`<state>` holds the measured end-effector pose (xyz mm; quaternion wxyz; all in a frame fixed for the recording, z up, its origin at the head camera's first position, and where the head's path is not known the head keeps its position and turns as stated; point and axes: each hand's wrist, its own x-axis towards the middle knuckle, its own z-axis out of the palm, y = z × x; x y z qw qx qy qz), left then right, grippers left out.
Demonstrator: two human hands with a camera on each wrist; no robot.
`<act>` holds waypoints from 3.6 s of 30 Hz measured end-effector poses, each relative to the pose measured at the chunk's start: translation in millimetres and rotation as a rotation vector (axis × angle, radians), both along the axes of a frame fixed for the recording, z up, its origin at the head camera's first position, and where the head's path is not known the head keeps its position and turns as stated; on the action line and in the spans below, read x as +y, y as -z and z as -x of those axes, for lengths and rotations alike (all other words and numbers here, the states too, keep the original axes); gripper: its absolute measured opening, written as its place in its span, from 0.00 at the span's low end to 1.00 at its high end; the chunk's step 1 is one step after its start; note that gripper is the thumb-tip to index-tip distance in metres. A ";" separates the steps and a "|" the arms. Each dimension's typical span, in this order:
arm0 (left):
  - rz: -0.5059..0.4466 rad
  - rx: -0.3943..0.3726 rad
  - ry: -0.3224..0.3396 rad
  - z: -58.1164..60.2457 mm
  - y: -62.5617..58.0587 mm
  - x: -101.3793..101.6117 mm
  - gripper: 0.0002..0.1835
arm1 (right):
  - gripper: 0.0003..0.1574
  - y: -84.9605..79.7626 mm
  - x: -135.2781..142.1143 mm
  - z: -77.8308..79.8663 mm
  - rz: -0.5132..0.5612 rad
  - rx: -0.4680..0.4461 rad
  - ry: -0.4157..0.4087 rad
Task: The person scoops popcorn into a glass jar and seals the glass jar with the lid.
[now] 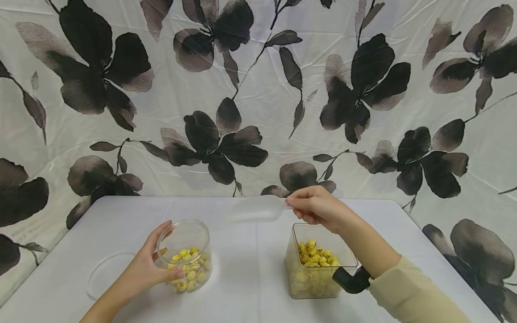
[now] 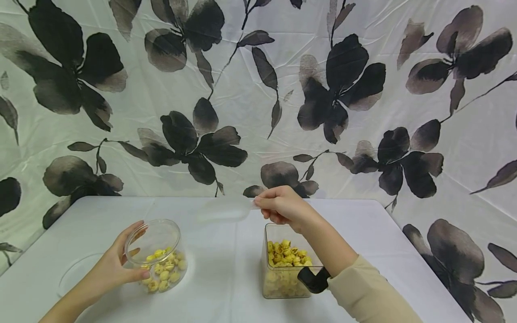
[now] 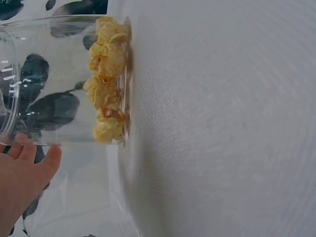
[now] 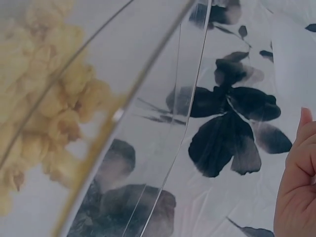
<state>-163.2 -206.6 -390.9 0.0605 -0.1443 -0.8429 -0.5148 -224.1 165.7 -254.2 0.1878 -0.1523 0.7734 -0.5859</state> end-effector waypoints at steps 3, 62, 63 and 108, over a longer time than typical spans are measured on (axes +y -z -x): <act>-0.007 -0.007 -0.003 0.0 -1.1 -0.4 0.59 | 0.12 -0.4 5.8 -0.4 0.009 -0.001 0.002; -0.164 0.045 0.282 13.1 -67.5 93.1 0.56 | 0.13 16.3 115.7 -6.2 0.033 -0.034 -0.122; -0.171 0.039 0.290 13.1 -66.7 96.9 0.56 | 0.13 16.0 117.3 -6.2 0.029 -0.035 -0.122; -0.134 -0.152 0.379 22.1 -9.1 219.9 0.64 | 0.11 -29.1 86.2 -9.7 -0.783 0.544 -0.198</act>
